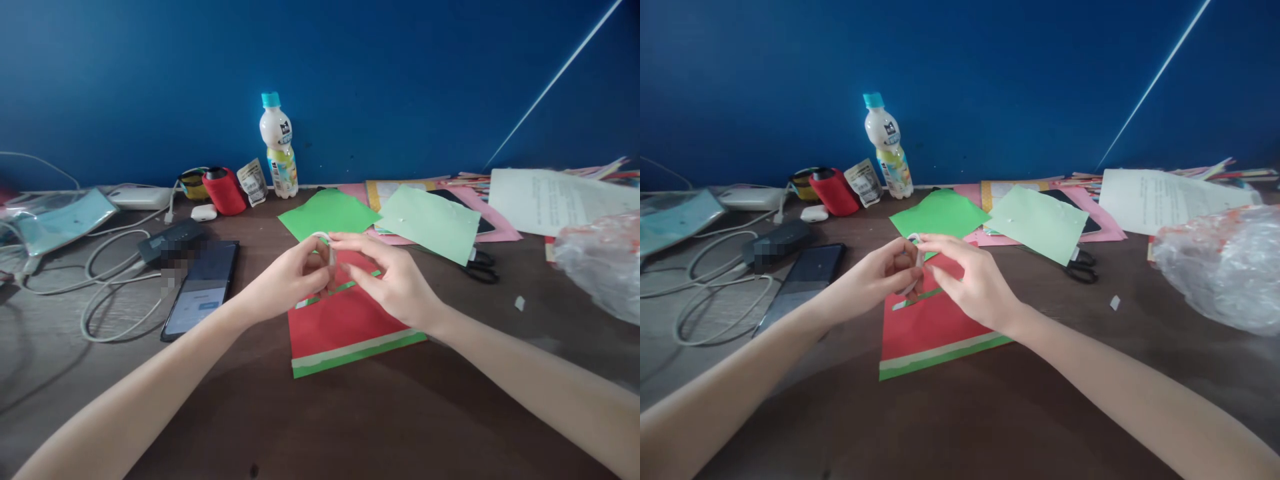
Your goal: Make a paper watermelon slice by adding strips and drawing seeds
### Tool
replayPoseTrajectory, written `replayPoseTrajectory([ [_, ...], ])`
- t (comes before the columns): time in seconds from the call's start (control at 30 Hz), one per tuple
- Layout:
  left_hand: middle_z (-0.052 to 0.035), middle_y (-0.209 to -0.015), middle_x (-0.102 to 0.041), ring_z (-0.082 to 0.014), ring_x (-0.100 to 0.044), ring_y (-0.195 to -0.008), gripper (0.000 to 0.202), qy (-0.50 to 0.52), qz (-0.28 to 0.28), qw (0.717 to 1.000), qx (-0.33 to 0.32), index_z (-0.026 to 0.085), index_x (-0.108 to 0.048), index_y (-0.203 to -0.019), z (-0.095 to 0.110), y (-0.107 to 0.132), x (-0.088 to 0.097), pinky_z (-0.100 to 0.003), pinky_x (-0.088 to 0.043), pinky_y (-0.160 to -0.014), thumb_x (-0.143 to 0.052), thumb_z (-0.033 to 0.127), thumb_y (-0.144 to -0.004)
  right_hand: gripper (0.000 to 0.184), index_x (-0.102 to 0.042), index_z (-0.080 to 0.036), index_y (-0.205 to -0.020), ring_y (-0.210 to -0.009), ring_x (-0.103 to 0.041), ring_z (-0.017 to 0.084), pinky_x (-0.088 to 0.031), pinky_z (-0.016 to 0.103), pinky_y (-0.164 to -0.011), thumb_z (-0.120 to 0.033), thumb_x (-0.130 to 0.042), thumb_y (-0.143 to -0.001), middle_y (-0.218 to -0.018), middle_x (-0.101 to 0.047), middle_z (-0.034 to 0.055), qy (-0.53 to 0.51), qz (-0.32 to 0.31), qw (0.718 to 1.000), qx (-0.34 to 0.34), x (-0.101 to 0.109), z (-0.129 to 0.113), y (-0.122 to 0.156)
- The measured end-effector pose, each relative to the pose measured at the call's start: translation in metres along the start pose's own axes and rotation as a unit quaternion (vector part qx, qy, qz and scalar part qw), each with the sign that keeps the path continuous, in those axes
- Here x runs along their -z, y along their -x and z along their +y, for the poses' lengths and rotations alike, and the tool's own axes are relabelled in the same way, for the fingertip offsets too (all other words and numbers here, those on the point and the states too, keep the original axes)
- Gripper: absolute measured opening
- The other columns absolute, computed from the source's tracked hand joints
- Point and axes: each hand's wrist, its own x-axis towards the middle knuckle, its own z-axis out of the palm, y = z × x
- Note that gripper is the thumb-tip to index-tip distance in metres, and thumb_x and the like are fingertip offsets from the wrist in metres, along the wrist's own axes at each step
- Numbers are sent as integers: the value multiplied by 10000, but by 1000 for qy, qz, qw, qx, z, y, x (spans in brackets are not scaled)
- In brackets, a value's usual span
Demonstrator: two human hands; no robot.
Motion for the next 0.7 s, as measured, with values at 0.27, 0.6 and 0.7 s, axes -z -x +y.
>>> replayPoseTrajectory([
  [0.27, 36, -661, -495, -81, -485, -602, 138, -47, -38, 998, 16, 179, -441, -768, 3, 3, -4, -211, -381, -582, -344, 251, -834, 82, -592, -198, -789, -970, -582, 171, -458, 330, -867, -145, -530, -789, -1018, -640, 40, 33, 57, 998, 15, -3, -4, 3],
  [0.6, 56, -565, -339, -75, -317, -518, 182, -106, -16, 994, 30, 183, -337, -636, 2, 1, -2, -218, -284, -522, -301, 195, -814, 130, -465, -217, -762, -1092, -519, 162, -446, 292, -860, -136, -421, -853, -911, -659, 21, 53, -28, 998, 12, -1, 0, 4],
  [0.7, 57, -557, -351, -73, -322, -512, 162, -116, -22, 993, 21, 180, -357, -649, -1, -1, 2, -215, -285, -517, -301, 177, -801, 113, -448, -215, -782, -1135, -480, 175, -432, 307, -877, -140, -411, -859, -948, -650, 30, 27, -52, 998, 13, 0, 4, 4],
])
